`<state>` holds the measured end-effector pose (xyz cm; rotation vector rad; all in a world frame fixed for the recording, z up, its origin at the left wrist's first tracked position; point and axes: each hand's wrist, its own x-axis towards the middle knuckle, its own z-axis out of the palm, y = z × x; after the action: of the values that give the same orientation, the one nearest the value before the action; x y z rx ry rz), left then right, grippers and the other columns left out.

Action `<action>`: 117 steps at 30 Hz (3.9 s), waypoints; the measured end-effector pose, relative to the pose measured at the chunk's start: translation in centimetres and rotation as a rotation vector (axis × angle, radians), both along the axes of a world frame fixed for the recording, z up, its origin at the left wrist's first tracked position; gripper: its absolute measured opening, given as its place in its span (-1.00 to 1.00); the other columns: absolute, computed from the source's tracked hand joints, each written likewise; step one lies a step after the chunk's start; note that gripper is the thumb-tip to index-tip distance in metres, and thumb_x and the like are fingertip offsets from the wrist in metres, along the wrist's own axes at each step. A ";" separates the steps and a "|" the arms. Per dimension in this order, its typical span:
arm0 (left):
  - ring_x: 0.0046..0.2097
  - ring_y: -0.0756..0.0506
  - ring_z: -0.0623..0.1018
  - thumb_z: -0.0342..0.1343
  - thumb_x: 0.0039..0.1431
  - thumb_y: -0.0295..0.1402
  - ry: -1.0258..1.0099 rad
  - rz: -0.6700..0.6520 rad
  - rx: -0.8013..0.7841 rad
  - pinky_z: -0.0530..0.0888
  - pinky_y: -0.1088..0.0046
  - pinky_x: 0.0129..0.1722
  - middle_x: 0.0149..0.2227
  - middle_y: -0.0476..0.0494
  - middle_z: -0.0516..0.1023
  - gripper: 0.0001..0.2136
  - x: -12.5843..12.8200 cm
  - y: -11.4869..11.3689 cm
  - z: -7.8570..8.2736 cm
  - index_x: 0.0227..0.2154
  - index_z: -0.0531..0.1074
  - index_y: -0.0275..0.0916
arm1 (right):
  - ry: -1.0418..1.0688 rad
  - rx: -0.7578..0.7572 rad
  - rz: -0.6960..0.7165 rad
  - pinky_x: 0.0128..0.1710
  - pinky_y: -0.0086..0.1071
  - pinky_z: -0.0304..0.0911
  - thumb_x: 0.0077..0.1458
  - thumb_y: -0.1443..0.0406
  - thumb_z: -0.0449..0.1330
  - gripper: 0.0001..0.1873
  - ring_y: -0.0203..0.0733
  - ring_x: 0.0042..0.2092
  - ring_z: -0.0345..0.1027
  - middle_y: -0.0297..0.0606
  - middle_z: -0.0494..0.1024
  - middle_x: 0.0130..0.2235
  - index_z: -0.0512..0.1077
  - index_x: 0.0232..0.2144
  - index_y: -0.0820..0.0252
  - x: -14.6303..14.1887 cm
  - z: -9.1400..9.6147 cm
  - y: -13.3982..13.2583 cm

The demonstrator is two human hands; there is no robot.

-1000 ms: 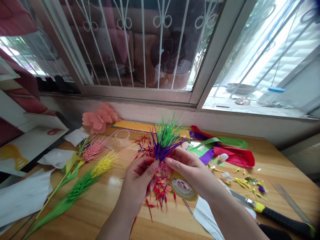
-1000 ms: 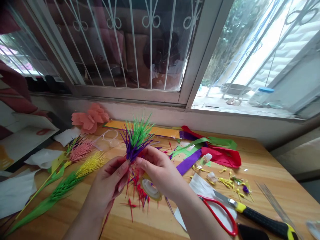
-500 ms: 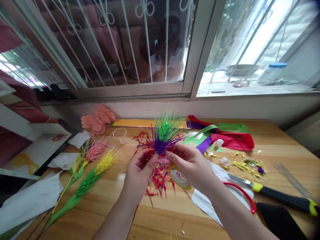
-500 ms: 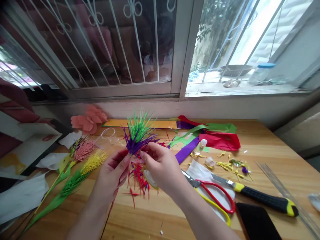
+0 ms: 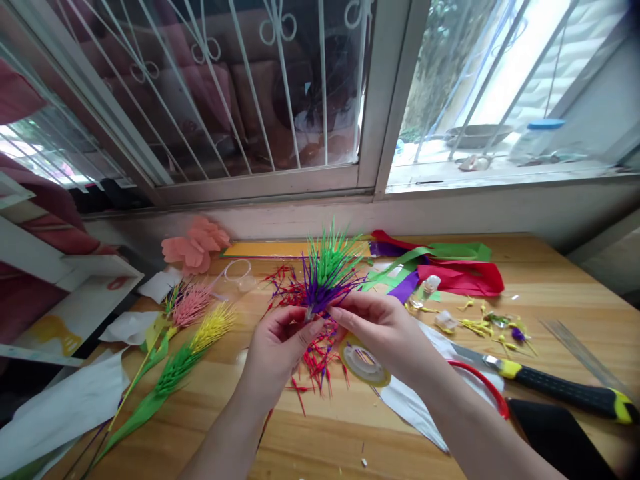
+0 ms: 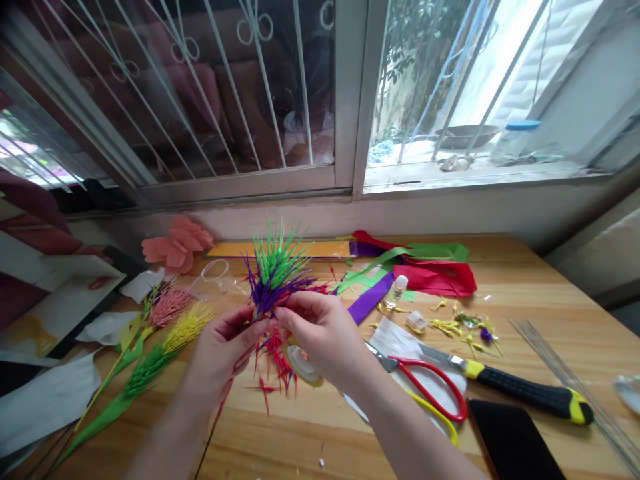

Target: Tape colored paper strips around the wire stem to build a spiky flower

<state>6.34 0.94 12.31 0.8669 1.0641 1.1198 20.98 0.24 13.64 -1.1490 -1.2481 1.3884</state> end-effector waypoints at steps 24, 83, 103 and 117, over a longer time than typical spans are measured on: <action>-0.66 0.15 0.28 0.40 -0.47 -0.38 -0.041 0.082 -0.051 0.11 0.67 -0.73 -0.63 0.04 0.46 -0.74 0.1 -0.6 0.6 -0.59 0.49 -0.29 | -0.145 0.073 -0.050 -0.46 -0.40 0.23 0.00 0.17 0.12 -0.76 -0.31 -0.46 0.28 -0.34 0.37 -0.54 0.37 -0.55 0.22 -0.9 0.5 -0.4; -0.75 0.17 0.18 0.26 -0.16 -0.19 -0.211 0.093 -0.039 0.07 0.71 -0.82 -0.70 0.12 0.31 -0.73 0.1 -2.1 -0.3 -0.50 0.36 -0.27 | -0.206 0.213 -0.064 -0.47 -0.47 0.26 -0.03 0.27 0.19 -0.87 -0.30 -0.43 0.36 -0.28 0.53 -0.45 0.50 -0.40 0.19 -1.6 1.8 -1.2; -0.68 0.19 0.17 0.26 -0.14 -0.21 -0.140 0.176 0.060 0.09 0.74 -0.72 -0.67 0.15 0.26 -0.75 0.4 -2.4 -1.2 -0.43 0.39 -0.23 | -0.160 0.062 -0.030 -0.42 -0.37 0.31 -0.14 0.21 0.23 -0.81 -0.26 -0.45 0.38 -0.25 0.52 -0.49 0.48 -0.46 0.24 -1.6 1.4 -0.2; -0.68 0.20 0.14 0.25 -0.11 -0.26 -0.051 0.225 0.128 0.04 0.70 -0.74 -0.62 0.13 0.31 -0.78 -0.2 -2.3 -1.7 -0.39 0.42 -0.22 | -0.052 0.098 -0.084 -0.46 -0.43 0.29 -0.12 0.24 0.24 -0.86 -0.30 -0.46 0.39 -0.28 0.54 -0.48 0.49 -0.48 0.20 -1.8 1.2 -0.6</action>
<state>6.17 -1.36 10.60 0.8283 1.0757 1.4036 19.19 -0.41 14.81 -1.1626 -1.2752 1.2295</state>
